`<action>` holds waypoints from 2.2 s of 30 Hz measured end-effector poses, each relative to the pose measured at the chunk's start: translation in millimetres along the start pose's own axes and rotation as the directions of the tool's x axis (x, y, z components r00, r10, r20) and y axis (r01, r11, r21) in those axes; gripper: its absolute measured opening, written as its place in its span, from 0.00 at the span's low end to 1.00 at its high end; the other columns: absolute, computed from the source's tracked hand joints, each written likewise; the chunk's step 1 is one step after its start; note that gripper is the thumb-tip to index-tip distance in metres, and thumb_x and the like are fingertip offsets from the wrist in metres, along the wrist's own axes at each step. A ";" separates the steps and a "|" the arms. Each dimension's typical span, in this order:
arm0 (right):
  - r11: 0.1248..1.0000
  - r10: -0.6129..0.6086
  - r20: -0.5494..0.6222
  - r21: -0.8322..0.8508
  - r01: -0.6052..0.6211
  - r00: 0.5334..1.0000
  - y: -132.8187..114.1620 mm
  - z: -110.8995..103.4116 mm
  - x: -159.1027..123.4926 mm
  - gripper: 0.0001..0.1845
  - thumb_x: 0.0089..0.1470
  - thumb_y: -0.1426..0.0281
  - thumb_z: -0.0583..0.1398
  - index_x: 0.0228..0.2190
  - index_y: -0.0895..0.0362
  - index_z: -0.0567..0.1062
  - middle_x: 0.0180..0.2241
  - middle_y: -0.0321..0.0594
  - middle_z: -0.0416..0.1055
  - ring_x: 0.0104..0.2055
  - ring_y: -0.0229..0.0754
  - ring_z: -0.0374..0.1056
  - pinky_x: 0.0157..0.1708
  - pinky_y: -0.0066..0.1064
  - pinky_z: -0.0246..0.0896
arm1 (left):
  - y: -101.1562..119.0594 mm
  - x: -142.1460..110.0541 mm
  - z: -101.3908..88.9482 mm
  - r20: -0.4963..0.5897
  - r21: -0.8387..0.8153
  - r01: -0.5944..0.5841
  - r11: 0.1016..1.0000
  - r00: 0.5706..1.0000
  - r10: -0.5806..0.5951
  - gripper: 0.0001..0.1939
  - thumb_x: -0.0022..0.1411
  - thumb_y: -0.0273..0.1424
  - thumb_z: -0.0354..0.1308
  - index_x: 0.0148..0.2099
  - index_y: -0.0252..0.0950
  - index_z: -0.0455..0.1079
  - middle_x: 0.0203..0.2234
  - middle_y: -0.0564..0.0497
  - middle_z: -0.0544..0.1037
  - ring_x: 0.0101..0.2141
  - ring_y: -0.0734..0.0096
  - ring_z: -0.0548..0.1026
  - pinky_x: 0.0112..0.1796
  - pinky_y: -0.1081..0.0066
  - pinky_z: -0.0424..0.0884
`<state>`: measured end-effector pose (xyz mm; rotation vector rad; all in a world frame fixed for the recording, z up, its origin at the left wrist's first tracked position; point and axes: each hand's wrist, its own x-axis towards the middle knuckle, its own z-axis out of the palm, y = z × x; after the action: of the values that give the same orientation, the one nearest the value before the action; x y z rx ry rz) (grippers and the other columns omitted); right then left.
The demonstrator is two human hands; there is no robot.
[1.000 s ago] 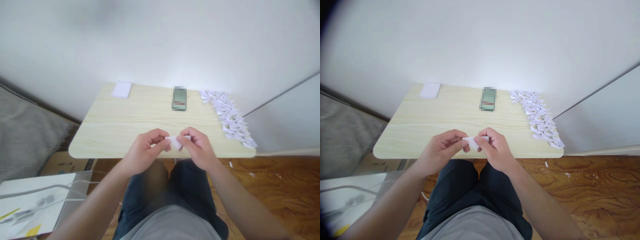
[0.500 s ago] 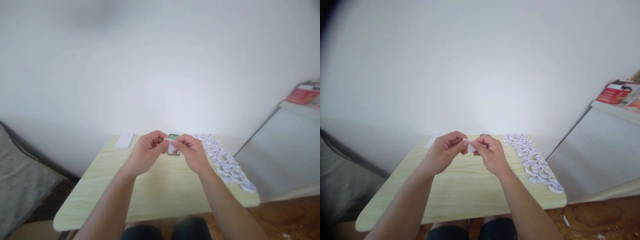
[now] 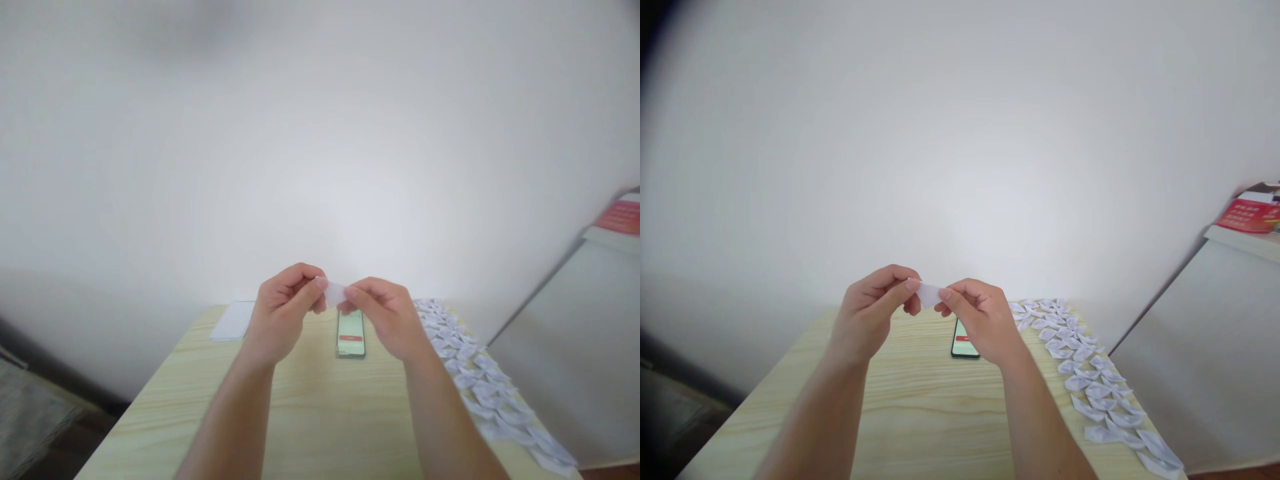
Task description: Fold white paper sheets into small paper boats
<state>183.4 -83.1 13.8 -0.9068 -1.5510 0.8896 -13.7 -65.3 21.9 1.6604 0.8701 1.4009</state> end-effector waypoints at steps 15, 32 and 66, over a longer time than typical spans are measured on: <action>0.998 -0.010 -0.044 -0.063 0.007 0.999 17.3 -14.6 6.6 0.12 0.60 0.59 0.67 0.31 0.54 0.84 0.30 0.37 0.78 0.34 0.41 0.70 0.35 0.32 0.63 | -23.0 15.8 15.3 0.025 0.033 -0.045 0.998 0.999 0.044 0.08 0.67 0.37 0.65 0.38 0.37 0.77 0.29 0.52 0.76 0.32 0.71 0.71 0.30 0.72 0.67; 0.916 0.034 0.183 0.388 -0.104 0.982 24.7 -6.0 4.4 0.11 0.65 0.61 0.64 0.35 0.56 0.81 0.30 0.40 0.77 0.33 0.43 0.73 0.39 0.39 0.70 | -22.5 10.6 18.7 0.253 -0.352 0.087 0.932 0.967 0.006 0.07 0.73 0.35 0.58 0.48 0.39 0.73 0.22 0.57 0.67 0.23 0.79 0.63 0.27 0.74 0.58; 0.941 0.085 0.180 0.308 -0.138 0.980 25.1 -21.0 2.8 0.06 0.59 0.74 0.63 0.34 0.57 0.81 0.29 0.39 0.78 0.30 0.42 0.72 0.44 0.41 0.71 | -20.5 4.0 26.4 0.324 -0.338 0.160 0.927 0.945 -0.045 0.09 0.72 0.39 0.59 0.46 0.39 0.67 0.23 0.55 0.71 0.24 0.75 0.64 0.27 0.73 0.57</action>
<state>206.1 -68.1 -4.6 -0.7051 -1.4470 1.2843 12.6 -55.7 3.2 1.4726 0.4771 1.1061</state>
